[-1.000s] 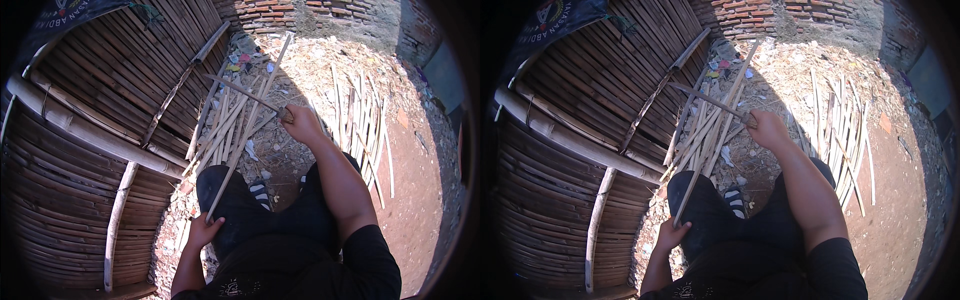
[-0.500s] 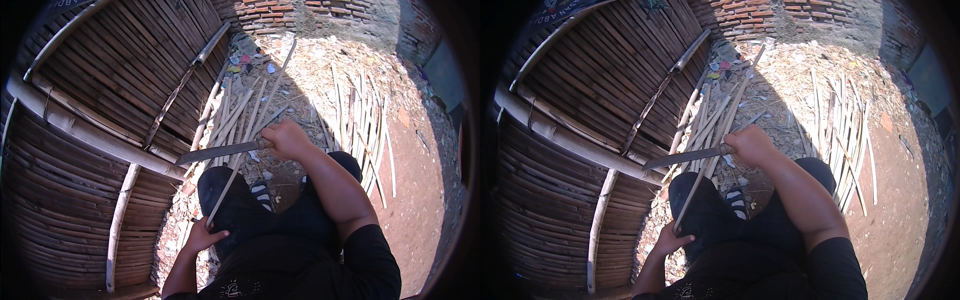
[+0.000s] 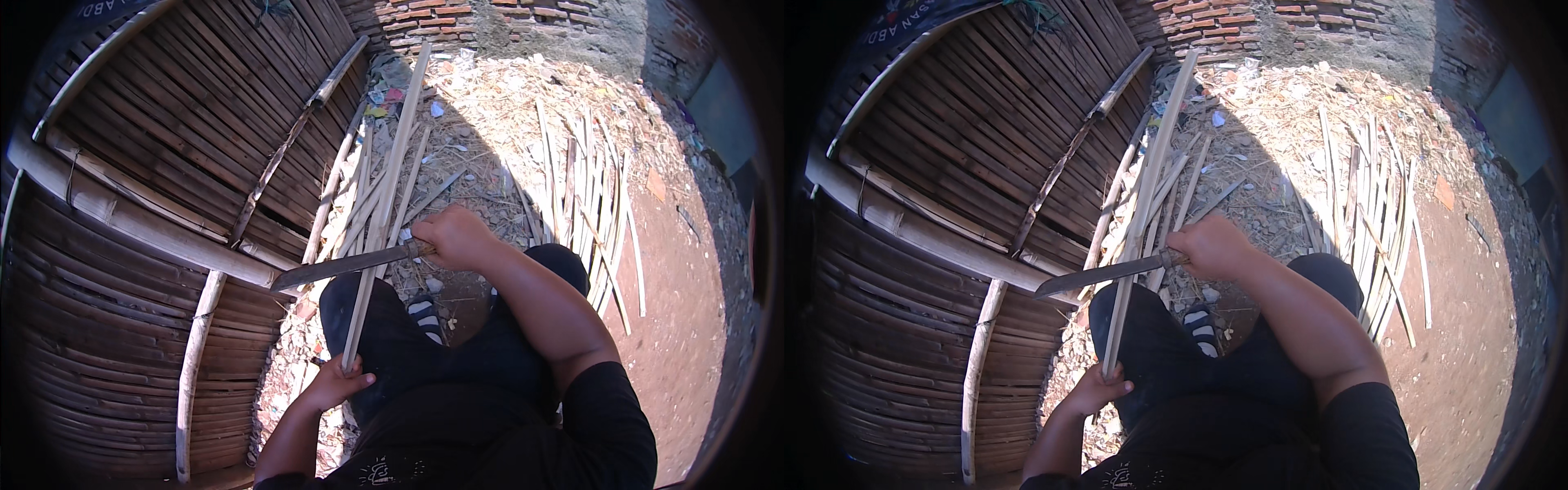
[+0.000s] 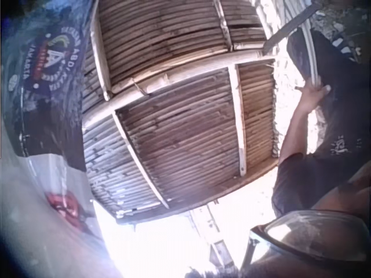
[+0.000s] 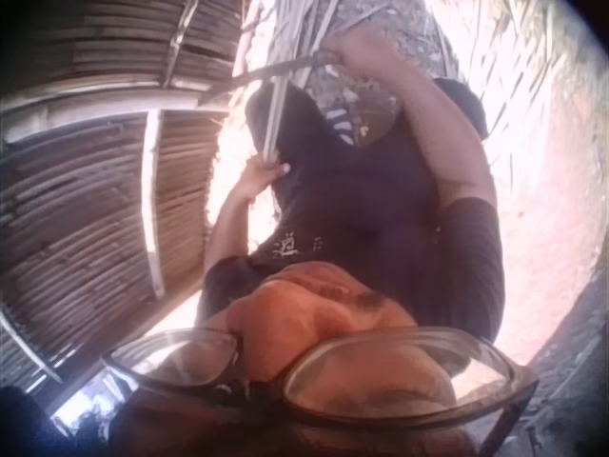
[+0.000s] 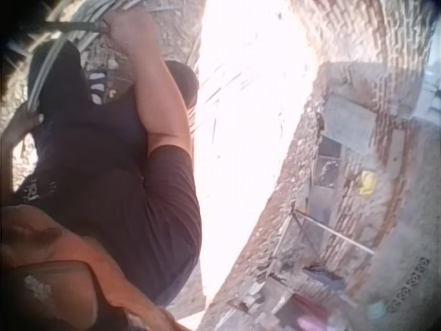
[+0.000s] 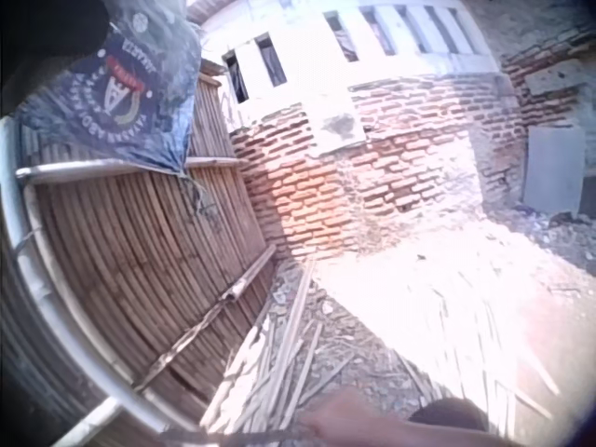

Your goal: The person shaves a bamboo strip using a blade held in one hand, while supporting the strip on their lap with the other hand.

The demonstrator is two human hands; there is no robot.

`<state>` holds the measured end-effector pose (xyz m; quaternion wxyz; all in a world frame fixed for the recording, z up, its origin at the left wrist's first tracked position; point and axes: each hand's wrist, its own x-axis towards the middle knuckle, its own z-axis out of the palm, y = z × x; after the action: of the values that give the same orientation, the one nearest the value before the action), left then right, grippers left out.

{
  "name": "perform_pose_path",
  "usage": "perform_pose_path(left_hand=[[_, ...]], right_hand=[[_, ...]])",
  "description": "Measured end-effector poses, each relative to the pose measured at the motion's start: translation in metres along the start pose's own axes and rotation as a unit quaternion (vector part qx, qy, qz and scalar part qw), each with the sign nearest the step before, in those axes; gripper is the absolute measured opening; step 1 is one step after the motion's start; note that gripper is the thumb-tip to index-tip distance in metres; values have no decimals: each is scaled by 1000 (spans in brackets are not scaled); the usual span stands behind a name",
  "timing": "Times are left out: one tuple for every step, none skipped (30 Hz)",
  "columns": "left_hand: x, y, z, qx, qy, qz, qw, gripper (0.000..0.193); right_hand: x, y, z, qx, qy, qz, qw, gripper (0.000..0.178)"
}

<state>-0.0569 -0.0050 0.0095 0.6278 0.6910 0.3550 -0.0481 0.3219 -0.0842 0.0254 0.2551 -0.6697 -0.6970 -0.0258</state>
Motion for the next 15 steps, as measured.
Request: perform_pose_path(left_hand=[[3,8,2,-22,-16,-3,1000,42],[6,15,3,-19,-19,0,1000,42],[10,21,3,-17,-21,3,1000,42],[14,25,3,-14,-23,6,1000,42],[16,25,3,-18,-25,10,999,42],[20,24,1,-21,-28,14,999,42],[24,22,-1,-25,-31,18,999,43],[28,20,-2,-25,-33,31,999,43],[33,19,-3,-26,-35,44,998,43],[36,18,-4,-26,-38,57,997,43],[40,21,-5,-41,-42,46,997,43],[45,24,-6,-56,-47,35,997,43],[46,26,-6,-71,-51,23,996,43],[47,27,-5,-76,-45,18,996,43],[47,29,-2,-82,-39,13,996,42]], right_hand=[[0,-3,4,-9,-7,-9,1000,25],[0,-5,7,-18,-15,-18,1000,25],[0,-6,8,-28,-22,-27,999,25],[0,-5,8,-33,-30,-28,999,25],[0,-5,6,-36,-37,-29,998,25],[1,-5,4,-40,-45,-31,998,25],[0,-1,1,-29,-37,-21,999,25],[-1,5,-2,-19,-29,-12,999,26],[-2,10,-5,-9,-22,-2,1000,26],[-2,14,-7,-10,-21,30,999,27],[-3,18,-11,-11,-20,63,998,27],[-4,20,-12,-12,-18,96,995,28],[-5,22,-11,-5,-7,90,996,28],[-5,24,-10,2,5,86,996,29],[-6,25,-9,9,18,81,997,29]])
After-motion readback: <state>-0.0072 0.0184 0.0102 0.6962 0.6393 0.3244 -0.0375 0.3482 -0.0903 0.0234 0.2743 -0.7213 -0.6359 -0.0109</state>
